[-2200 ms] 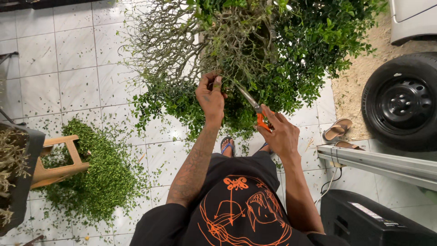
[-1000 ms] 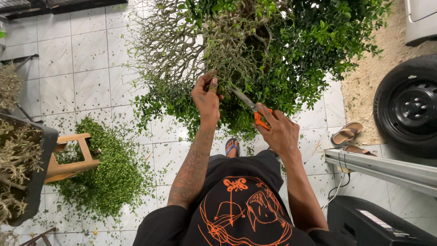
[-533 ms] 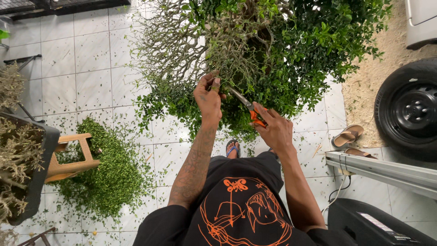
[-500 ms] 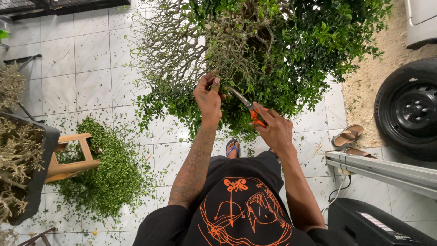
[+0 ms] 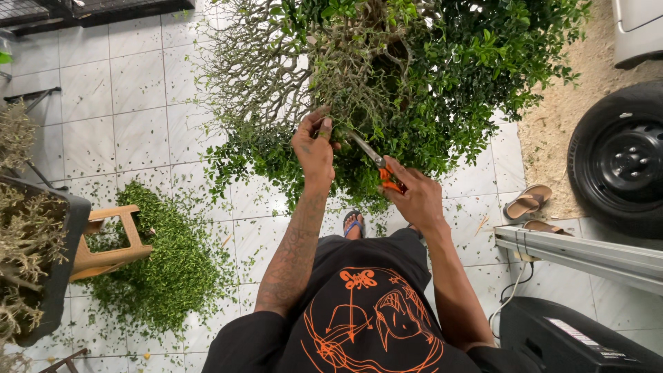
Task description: The person trims a bonsai tree using orange-handled shears, cutting small branches and leaves while holding the foliage with the left hand. Trimmed leaves and small branches fall onto the tiled floor below.
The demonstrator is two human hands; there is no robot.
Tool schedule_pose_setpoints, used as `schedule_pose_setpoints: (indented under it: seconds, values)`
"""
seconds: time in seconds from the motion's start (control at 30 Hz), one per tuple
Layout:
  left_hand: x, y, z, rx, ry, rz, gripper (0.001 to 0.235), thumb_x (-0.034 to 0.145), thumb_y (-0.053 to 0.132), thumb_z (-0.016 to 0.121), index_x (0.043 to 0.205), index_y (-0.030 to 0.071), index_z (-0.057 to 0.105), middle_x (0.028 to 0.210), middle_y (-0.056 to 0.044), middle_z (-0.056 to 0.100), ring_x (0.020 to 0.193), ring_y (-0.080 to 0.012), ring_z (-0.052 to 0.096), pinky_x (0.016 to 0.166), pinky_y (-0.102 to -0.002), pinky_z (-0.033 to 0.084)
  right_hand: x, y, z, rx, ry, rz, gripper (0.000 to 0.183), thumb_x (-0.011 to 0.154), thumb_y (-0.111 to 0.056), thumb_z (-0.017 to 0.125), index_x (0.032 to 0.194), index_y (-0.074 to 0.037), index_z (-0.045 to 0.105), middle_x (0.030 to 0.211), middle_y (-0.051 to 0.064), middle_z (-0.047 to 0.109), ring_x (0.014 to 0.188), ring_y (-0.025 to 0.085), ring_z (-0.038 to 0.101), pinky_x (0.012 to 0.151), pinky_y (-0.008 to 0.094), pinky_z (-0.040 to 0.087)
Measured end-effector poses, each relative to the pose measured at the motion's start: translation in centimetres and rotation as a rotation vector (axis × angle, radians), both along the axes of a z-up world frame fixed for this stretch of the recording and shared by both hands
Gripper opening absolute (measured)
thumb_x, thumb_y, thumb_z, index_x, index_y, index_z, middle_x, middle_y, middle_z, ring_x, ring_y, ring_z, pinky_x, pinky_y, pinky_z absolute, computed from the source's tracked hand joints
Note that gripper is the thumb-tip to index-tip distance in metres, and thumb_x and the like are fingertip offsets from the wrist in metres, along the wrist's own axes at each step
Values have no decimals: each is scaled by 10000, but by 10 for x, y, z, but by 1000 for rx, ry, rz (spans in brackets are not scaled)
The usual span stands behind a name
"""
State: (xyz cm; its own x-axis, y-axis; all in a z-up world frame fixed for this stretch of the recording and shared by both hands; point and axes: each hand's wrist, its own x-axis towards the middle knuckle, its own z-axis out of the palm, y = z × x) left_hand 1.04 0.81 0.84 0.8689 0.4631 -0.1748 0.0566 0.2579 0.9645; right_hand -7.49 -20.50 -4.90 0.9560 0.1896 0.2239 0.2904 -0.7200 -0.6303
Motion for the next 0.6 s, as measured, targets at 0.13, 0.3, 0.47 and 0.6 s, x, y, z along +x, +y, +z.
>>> schedule_pose_setpoints:
  seconds: [0.13, 0.3, 0.47, 0.6]
  values:
    - [-4, -2, -3, 24, -33, -42, 126, 1043, 36, 603, 1136, 43, 687, 963, -139, 655, 755, -159, 577, 516, -278, 564, -7, -2, 10, 51, 24, -16, 642, 836, -294, 825, 1451, -321, 642, 947, 165, 757, 712, 373, 720, 607, 442, 549]
    - [-11, -4, 4, 65, -50, -112, 192, 1066, 39, 563, 1232, 22, 659, 1016, -165, 651, 824, -179, 588, 553, -309, 578, -15, -2, 17, 40, -50, -46, 700, 795, -374, 873, 1450, -281, 642, 890, 128, 728, 623, 315, 675, 555, 405, 544]
    - [-11, -6, 2, 46, -49, -121, 201, 1067, 43, 573, 1252, 20, 650, 1042, -161, 657, 847, -165, 595, 578, -287, 602, -8, 7, 13, 2, -98, -45, 727, 775, -343, 890, 1453, -265, 638, 851, 108, 703, 603, 269, 662, 542, 366, 544]
    - [-8, -6, -5, 36, -38, -104, 182, 1054, 53, 603, 1220, -2, 650, 1012, -175, 661, 780, -160, 602, 542, -282, 597, -6, 11, 8, -30, -126, -68, 753, 744, -297, 903, 1450, -280, 643, 878, 115, 711, 627, 304, 683, 524, 419, 542]
